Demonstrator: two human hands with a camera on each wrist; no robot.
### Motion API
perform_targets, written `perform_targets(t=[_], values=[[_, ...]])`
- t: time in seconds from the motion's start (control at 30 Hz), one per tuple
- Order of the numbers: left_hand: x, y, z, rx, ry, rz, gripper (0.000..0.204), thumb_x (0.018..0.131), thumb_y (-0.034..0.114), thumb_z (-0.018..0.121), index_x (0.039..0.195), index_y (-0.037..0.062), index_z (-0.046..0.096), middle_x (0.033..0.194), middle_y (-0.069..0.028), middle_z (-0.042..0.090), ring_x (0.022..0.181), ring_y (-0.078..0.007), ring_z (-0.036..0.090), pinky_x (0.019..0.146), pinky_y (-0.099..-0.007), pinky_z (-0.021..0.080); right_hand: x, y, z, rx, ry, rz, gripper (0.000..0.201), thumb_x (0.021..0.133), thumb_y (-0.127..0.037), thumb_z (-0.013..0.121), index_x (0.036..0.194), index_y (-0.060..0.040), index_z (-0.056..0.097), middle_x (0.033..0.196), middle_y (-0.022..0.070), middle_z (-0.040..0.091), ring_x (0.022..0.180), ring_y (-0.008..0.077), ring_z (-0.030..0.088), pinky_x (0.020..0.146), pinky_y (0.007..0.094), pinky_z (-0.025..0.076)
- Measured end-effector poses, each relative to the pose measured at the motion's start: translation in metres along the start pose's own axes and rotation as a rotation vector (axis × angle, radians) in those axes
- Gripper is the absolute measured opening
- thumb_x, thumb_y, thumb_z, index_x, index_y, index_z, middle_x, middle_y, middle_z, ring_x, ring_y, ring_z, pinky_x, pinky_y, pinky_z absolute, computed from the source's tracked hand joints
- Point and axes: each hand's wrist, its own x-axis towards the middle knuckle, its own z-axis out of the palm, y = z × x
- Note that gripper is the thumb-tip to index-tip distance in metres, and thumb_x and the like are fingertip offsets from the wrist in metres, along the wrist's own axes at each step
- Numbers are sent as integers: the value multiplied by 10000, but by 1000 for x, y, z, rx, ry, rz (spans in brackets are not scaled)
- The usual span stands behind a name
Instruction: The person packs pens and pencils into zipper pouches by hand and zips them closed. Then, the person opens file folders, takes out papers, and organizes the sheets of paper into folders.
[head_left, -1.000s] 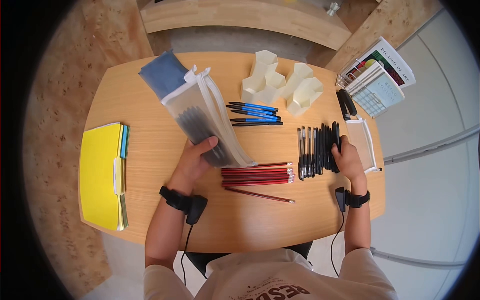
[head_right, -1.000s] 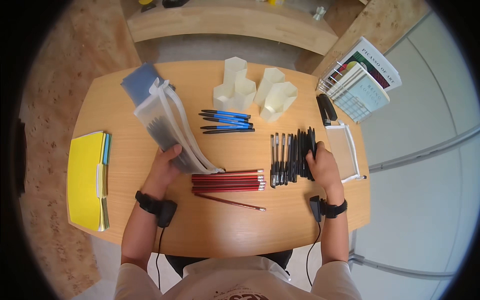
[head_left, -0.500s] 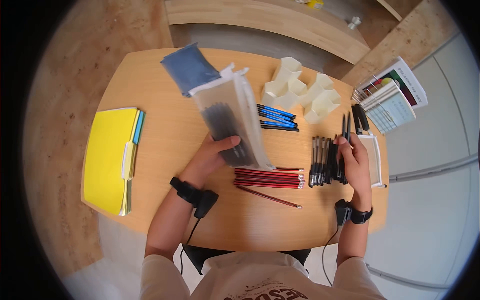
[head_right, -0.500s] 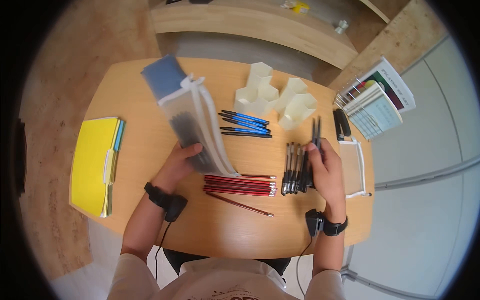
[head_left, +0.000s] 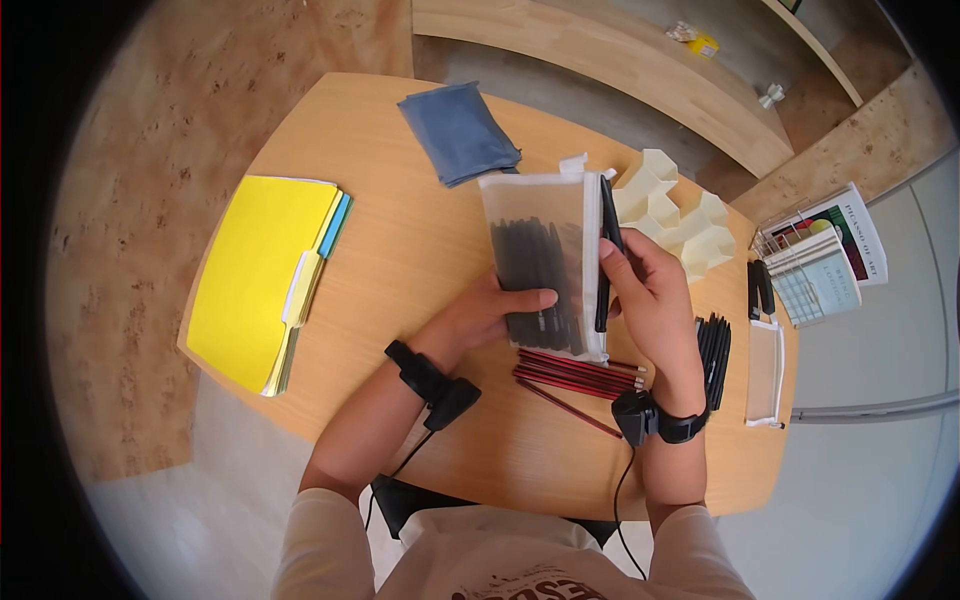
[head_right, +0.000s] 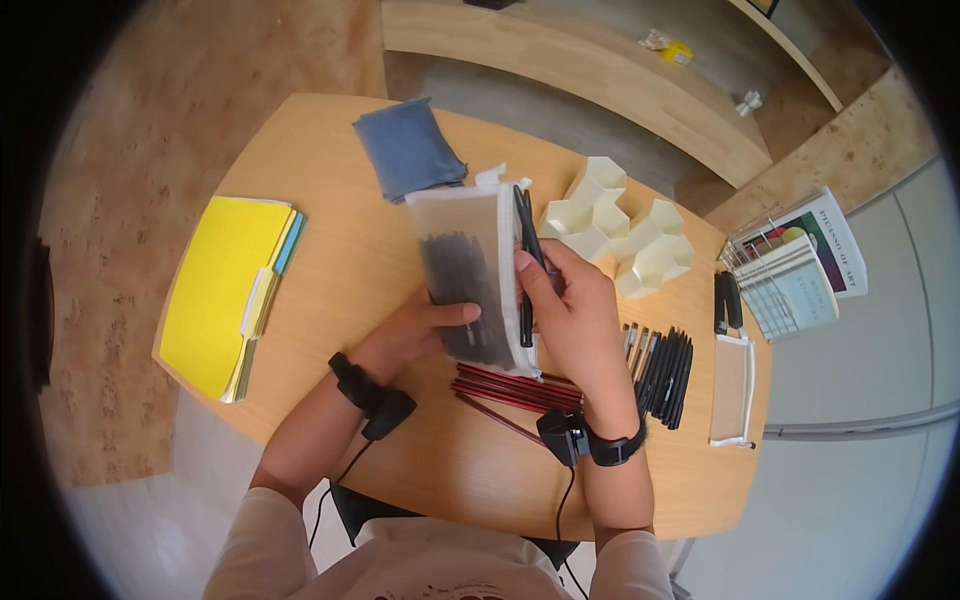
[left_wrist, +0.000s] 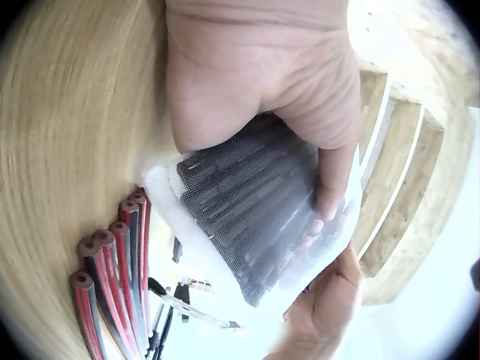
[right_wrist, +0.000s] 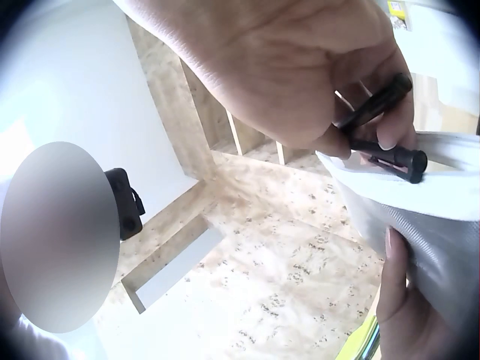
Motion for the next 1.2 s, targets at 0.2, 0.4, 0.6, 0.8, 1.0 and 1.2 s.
perform_targets(t=[0.2,0.4,0.6,0.8,1.0,1.2], values=[[1,-3,1,-22,0,-9,533,892,48,797,1377,40,575,1269,-79,684,1178,-219,661,1016,-401,549,0,13,-2,-44,62,-77,219,1007,-190,696,1106,1,734,770,38,565,628,94,520,543,260,426],[1,-1,2,-1,0,2,566,875,55,817,1380,45,561,1298,-80,670,1191,-222,657,1029,-409,550,-2,12,-5,-223,103,-165,218,922,-100,749,1118,-3,746,771,91,553,679,171,541,636,312,471],[0,-1,1,10,54,-1,640,888,112,807,1442,11,503,1401,-123,617,1268,-256,619,1090,-446,507,-5,17,-8,-189,-5,-143,229,881,-54,759,1100,10,746,874,131,671,769,196,640,723,296,533],[-1,1,0,20,84,3,624,897,110,797,1440,16,504,1387,-121,623,1261,-270,623,1094,-452,504,-3,14,-10,-114,52,-104,177,914,-85,760,1058,17,753,898,97,699,765,137,643,714,272,537],[-1,0,-2,-41,40,-3,570,907,74,788,1410,23,525,1322,-96,650,1211,-228,643,1036,-409,542,2,20,-5,-65,114,-130,139,943,-94,742,1015,24,738,791,10,654,684,59,554,618,213,449],[-1,1,1,-16,13,-26,604,896,106,807,1419,23,517,1325,-93,644,1227,-224,627,1063,-405,516,0,20,-3,51,10,-68,125,965,-58,686,1056,21,715,727,-25,641,651,34,540,603,206,442]])
